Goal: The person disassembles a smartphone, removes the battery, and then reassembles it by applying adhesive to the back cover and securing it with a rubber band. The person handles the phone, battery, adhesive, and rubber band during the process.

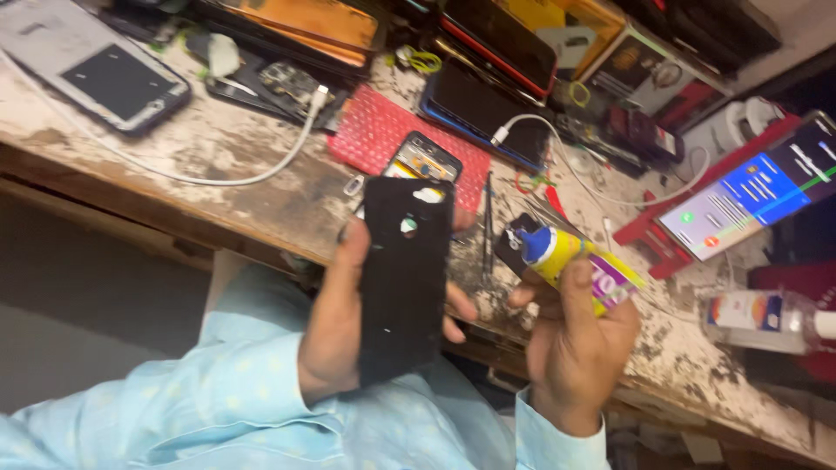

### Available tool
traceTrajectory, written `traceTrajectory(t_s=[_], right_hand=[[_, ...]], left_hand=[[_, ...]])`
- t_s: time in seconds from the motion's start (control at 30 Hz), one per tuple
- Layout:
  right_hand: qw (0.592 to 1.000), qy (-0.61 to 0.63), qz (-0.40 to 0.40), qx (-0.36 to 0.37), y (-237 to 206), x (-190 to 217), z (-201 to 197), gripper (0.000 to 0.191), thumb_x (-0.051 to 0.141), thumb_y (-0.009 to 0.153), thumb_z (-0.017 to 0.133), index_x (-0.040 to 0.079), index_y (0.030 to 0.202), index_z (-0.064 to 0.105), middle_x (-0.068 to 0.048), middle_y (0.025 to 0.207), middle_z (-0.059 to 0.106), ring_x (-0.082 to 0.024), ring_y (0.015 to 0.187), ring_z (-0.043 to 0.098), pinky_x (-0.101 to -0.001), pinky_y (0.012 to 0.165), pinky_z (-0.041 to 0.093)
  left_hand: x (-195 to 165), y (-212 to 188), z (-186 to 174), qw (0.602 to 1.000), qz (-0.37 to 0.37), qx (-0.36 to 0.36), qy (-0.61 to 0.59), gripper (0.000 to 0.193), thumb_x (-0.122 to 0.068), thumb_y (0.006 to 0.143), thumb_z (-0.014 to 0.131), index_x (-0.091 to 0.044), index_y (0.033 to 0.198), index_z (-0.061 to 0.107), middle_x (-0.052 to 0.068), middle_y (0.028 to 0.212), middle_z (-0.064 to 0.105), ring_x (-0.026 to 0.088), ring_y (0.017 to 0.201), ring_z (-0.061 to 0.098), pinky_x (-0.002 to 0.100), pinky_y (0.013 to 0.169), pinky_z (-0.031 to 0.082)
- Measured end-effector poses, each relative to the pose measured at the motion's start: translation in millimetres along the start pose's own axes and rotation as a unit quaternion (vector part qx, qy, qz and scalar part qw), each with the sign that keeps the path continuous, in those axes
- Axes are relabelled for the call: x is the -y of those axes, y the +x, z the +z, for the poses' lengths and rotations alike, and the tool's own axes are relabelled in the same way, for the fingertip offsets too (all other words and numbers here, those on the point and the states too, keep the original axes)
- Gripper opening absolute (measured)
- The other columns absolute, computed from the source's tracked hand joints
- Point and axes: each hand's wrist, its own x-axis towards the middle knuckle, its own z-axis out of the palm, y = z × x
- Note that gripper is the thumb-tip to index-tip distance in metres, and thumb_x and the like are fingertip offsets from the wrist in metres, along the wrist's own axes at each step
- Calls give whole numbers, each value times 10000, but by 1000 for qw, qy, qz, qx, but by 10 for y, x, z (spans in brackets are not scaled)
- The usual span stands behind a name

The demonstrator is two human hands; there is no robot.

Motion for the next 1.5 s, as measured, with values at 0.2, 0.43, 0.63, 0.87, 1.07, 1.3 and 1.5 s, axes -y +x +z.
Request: traceTrajectory(t_s=[0.2, 0.43, 0.63, 0.87, 1.07, 1.3, 1.5], right_hand=[[956, -245, -163, 7, -165, 122, 308, 113, 63, 1052, 672, -43, 1091, 677, -100, 897, 690, -139, 700, 634, -273, 669, 491], [887, -348, -291, 89, -145, 202, 505, 82, 54, 1071, 715, -22, 1081, 686, -96, 886, 674, -126, 729, 626, -240, 656, 485], [882, -347, -299, 107, -148, 220, 596, 80, 27, 1042, 725, -17, 1106, 704, -83, 893, 664, -116, 666, 619, -235, 595, 468], [882, -357, -297, 87, -146, 202, 586, 59, 34, 1038, 725, -9, 1071, 704, -98, 891, 683, -117, 659, 635, -235, 579, 473], [857, -393, -324, 78, -131, 182, 527, 62, 29, 1047, 734, -14, 1075, 697, -110, 939, 696, -150, 739, 663, -255, 657, 514], [852, -409, -321, 52, -108, 189, 485, 66, 17, 1039, 734, -23, 1079, 700, -110, 951, 691, -161, 754, 656, -260, 693, 506], [847, -421, -321, 38, -85, 200, 470, 50, 13, 1054, 720, -24, 1074, 693, -113, 898, 685, -172, 774, 663, -267, 715, 509]], left_hand=[[172, -86, -52, 999, -41, 18, 8, 922, -721, 1014, 131, -22, 1505, 479, 183, 1123, 697, 237, 942, 689, 348, 867, 568], [233, -118, -144, 993, -86, 63, -59, 972, -751, 1005, 177, 76, 1341, 561, 183, 1151, 681, 263, 1052, 681, 438, 1014, 549], [199, -114, -87, 994, -85, 56, -40, 891, -722, 973, 228, -12, 1442, 492, 160, 1222, 658, 260, 1069, 675, 434, 998, 536], [191, -171, -129, 996, -61, 51, -37, 877, -713, 1024, 255, 22, 1452, 466, 154, 1214, 634, 219, 1041, 659, 422, 1000, 536], [181, -177, -120, 997, -51, 48, -44, 854, -700, 1011, 254, -23, 1503, 423, 152, 1223, 639, 203, 1023, 653, 389, 968, 531], [156, -181, -117, 998, -37, 45, -4, 875, -708, 1009, 232, -24, 1528, 401, 166, 1204, 647, 205, 1013, 662, 362, 942, 535], [126, -161, -91, 998, -35, 47, -8, 902, -716, 1002, 224, -39, 1587, 339, 162, 1201, 650, 195, 995, 666, 336, 921, 530]])
